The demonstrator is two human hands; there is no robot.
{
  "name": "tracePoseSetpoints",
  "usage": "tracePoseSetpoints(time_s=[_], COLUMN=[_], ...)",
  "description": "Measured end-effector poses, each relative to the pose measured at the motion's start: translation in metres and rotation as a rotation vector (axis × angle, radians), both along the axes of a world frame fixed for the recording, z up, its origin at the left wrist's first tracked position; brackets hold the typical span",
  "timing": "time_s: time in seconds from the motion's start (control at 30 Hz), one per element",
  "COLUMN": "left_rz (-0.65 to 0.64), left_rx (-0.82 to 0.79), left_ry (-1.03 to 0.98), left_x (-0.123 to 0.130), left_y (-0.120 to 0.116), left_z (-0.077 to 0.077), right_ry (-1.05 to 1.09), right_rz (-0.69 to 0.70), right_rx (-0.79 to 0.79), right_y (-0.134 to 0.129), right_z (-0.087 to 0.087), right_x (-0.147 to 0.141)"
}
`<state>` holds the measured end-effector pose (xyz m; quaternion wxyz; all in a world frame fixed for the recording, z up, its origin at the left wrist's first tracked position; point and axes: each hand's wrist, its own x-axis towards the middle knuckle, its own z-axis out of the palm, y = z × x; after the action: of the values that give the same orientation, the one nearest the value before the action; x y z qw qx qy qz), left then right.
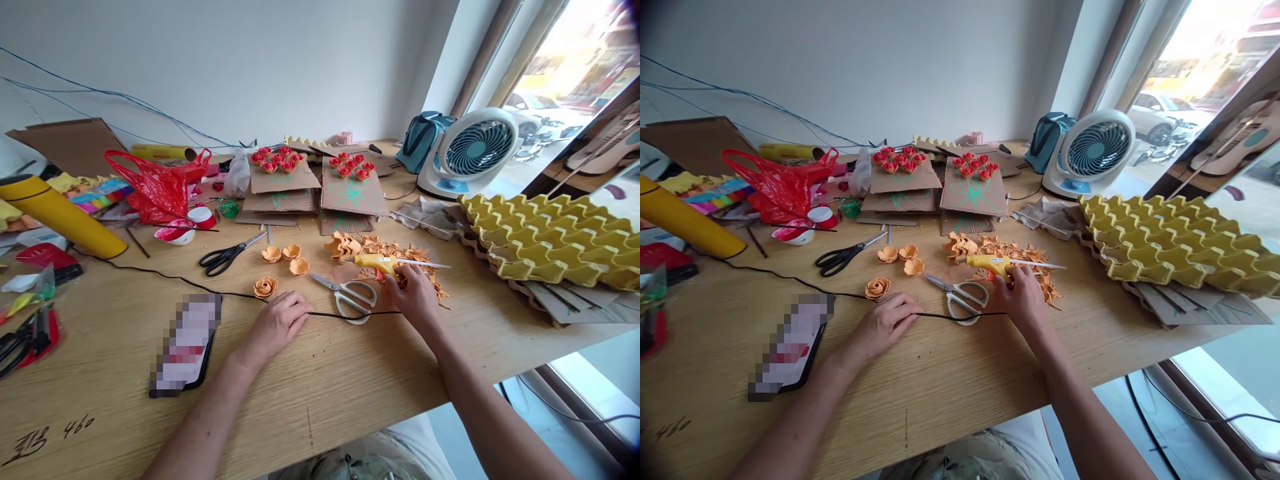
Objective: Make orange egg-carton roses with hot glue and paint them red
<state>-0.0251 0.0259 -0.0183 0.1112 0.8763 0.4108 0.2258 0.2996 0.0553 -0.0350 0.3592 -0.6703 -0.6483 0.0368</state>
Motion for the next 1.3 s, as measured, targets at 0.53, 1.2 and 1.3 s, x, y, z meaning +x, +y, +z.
tracePoseSetpoints(time_s=[0.53,1.2,1.3], left_rz=[0.391,0.574,0.582], left_rx=[-0.166,-0.063,-0.14], left_ry=[0.296,0.233,0.323], left_x=[0.106,0.104,0.117], left_y=[-0.004,0.027,0.015], left_z=[0.023,0.013,0.021], right_ry=[0.092,0.231,0.255], right_rz=[0.1,0.102,0.101], right_rx=[0.051,0.04,0.048], right_y=[-0.014,-0.016,-0.015], right_z=[0.009,0.012,0.012], right_x=[-0.017,-0.022,-0.022])
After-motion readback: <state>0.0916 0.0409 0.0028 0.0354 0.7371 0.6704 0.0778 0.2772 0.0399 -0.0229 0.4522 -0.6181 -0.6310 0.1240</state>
